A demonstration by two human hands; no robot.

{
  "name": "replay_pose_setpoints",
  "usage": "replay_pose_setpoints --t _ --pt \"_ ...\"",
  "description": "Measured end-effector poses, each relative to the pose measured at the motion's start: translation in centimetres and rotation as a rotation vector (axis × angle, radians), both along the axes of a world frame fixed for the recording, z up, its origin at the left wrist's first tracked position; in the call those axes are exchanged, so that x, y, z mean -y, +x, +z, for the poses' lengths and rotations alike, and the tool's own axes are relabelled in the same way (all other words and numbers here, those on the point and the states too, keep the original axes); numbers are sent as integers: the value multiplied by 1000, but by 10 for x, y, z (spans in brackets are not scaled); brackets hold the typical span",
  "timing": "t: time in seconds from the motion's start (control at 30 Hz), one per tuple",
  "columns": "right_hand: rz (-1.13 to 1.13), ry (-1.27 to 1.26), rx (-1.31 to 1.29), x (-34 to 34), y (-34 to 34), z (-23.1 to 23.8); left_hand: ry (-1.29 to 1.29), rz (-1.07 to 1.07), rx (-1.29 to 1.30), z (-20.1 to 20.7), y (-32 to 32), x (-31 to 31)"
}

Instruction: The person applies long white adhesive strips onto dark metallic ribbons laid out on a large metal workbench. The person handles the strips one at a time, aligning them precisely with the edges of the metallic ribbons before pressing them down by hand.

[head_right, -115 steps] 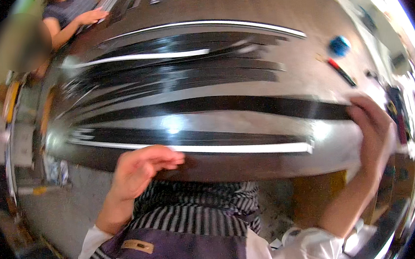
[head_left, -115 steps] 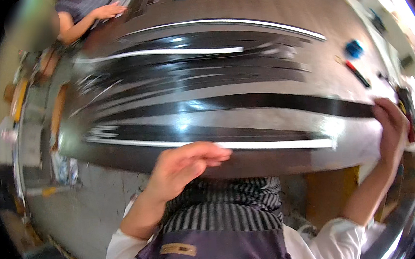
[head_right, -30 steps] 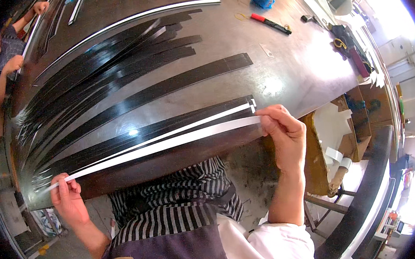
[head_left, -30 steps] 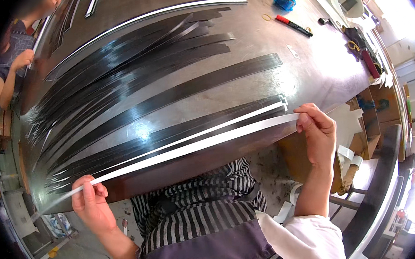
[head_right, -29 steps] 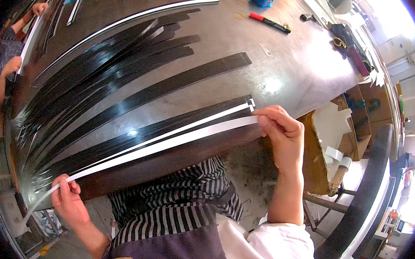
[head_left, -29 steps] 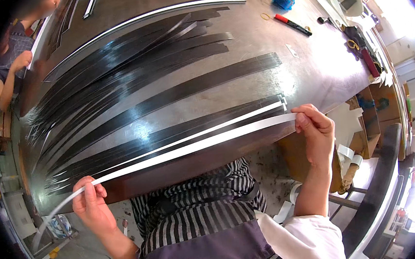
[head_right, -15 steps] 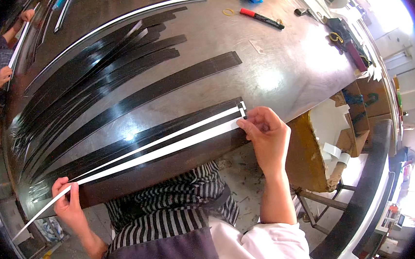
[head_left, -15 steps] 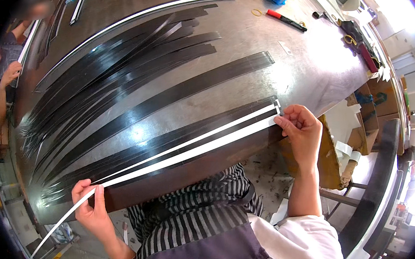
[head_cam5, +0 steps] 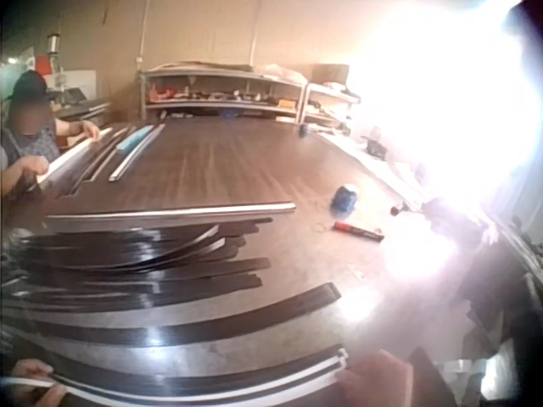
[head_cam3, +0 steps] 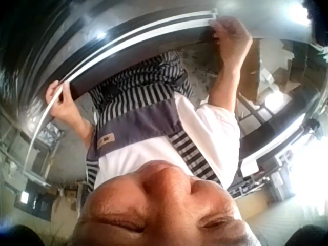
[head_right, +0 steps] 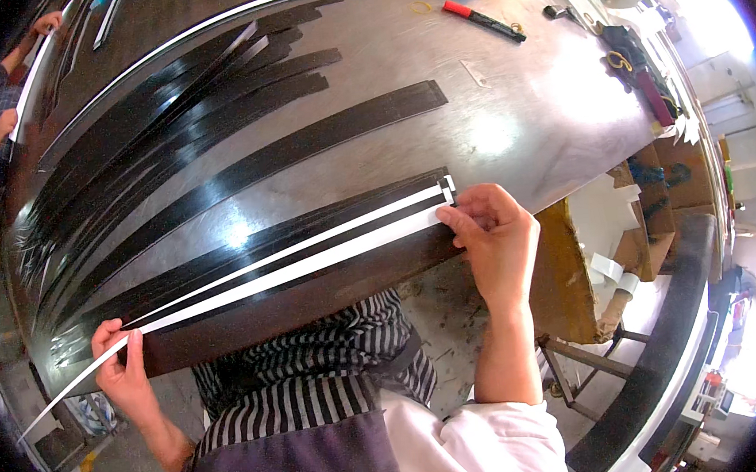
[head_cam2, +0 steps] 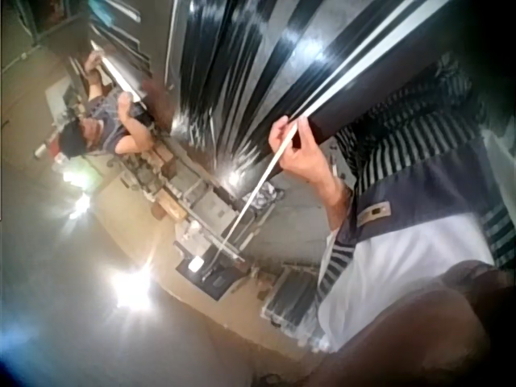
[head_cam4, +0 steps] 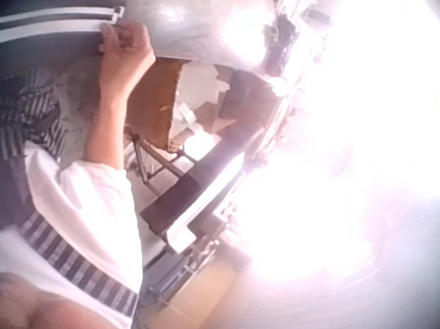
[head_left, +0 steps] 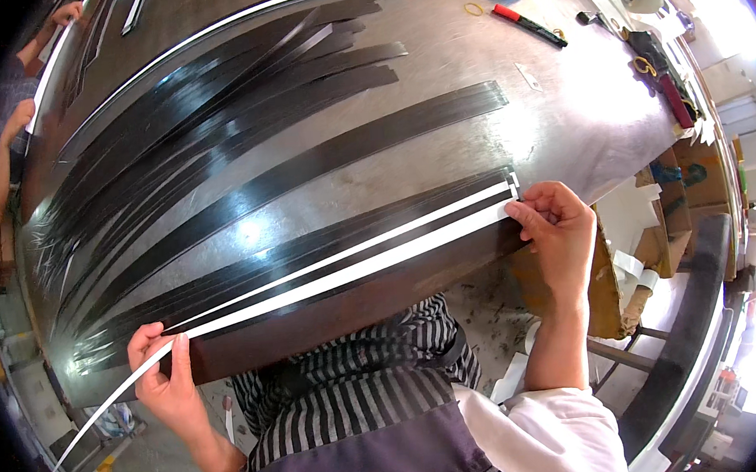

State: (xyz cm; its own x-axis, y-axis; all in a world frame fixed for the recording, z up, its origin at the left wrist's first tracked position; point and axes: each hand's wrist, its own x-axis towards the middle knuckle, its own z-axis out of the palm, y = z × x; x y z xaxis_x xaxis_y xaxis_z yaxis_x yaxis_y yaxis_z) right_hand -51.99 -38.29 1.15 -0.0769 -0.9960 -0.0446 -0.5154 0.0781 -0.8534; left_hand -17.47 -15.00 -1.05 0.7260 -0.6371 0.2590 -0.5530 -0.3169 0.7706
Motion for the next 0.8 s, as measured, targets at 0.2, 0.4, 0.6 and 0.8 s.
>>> replay_pose_setpoints --t 0.2,0.4,0.6,0.8 --pt "-37 -12 16 -4 2 1 -6 27 30 -1 1 0" --pt "-2 -29 -53 0 -2 -9 -66 -24 86 0 2 2" --pt "71 -85 -64 2 -12 -15 -104 -24 47 -3 3 3" --pt "79 -76 -182 1 -8 -14 -100 -69 100 -5 6 -2"
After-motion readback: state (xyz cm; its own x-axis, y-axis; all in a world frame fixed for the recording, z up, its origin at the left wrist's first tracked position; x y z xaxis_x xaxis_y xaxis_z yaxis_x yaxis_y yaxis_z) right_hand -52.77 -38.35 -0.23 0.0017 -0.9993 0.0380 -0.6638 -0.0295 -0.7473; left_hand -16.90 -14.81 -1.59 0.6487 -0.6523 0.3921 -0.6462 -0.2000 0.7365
